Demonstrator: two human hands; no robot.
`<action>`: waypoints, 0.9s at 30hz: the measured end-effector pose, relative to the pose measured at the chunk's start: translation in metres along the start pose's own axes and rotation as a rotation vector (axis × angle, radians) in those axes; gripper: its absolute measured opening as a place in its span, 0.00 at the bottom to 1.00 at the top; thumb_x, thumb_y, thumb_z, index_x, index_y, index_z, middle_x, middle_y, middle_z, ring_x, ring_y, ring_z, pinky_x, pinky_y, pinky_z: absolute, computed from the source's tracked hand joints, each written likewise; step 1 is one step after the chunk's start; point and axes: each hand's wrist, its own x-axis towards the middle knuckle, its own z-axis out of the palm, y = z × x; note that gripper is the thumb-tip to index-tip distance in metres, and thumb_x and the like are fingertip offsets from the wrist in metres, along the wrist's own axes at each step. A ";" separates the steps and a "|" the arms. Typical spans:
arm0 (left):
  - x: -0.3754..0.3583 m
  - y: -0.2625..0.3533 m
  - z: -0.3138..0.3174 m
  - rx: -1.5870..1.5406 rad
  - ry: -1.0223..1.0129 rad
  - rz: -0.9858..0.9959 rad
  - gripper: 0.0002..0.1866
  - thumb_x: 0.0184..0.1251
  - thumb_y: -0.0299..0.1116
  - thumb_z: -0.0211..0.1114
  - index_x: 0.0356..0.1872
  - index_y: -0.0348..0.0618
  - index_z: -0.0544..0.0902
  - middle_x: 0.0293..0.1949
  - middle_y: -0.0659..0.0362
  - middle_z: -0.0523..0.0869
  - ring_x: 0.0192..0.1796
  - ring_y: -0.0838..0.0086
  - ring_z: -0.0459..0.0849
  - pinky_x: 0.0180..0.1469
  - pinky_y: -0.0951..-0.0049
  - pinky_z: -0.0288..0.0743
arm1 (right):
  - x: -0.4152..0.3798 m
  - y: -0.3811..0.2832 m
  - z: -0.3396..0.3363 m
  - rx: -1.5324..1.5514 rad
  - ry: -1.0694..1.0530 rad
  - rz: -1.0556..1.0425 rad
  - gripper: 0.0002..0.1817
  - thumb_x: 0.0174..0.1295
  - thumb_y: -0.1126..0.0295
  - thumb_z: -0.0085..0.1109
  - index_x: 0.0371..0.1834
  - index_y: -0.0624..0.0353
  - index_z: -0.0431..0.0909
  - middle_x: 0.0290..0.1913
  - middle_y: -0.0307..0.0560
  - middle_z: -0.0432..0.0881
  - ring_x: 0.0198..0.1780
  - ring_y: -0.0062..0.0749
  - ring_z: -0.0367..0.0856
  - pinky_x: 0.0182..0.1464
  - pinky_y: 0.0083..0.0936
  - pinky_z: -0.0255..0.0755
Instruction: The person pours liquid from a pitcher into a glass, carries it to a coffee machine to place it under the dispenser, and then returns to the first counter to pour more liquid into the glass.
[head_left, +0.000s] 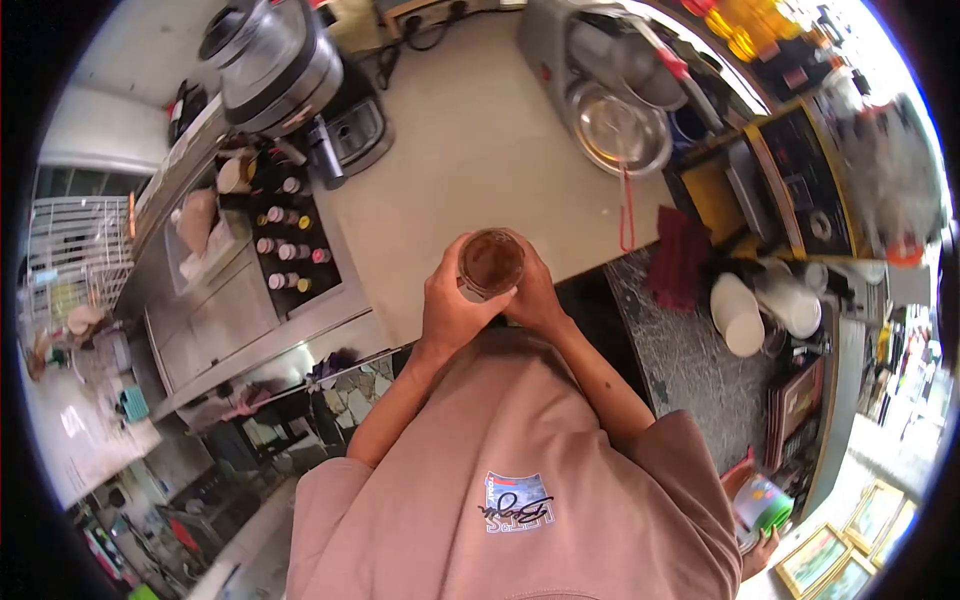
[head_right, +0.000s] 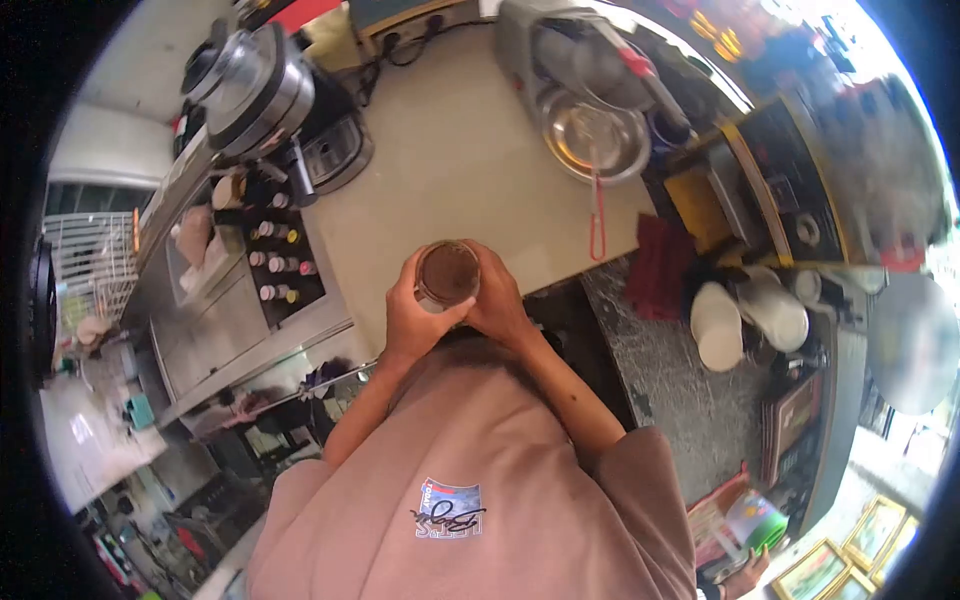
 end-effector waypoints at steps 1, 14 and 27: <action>0.004 -0.005 -0.010 -0.001 0.051 -0.040 0.42 0.49 0.33 0.83 0.67 0.38 0.73 0.58 0.50 0.86 0.60 0.61 0.87 0.57 0.59 0.84 | 0.014 0.001 0.011 -0.057 -0.037 -0.066 0.41 0.50 0.70 0.77 0.68 0.60 0.69 0.64 0.57 0.78 0.65 0.55 0.78 0.65 0.43 0.75; 0.035 -0.076 -0.111 0.050 0.396 -0.153 0.40 0.52 0.34 0.81 0.66 0.34 0.73 0.57 0.51 0.86 0.58 0.66 0.87 0.58 0.65 0.83 | 0.122 0.004 0.137 -0.018 -0.309 -0.223 0.43 0.45 0.67 0.80 0.67 0.58 0.69 0.58 0.57 0.82 0.61 0.55 0.79 0.61 0.44 0.75; 0.055 -0.099 -0.158 -0.001 0.469 -0.213 0.41 0.51 0.36 0.82 0.68 0.37 0.73 0.61 0.52 0.82 0.61 0.69 0.84 0.60 0.66 0.83 | 0.174 0.013 0.190 -0.008 -0.463 -0.349 0.29 0.46 0.71 0.75 0.53 0.61 0.76 0.44 0.57 0.86 0.45 0.60 0.84 0.48 0.48 0.77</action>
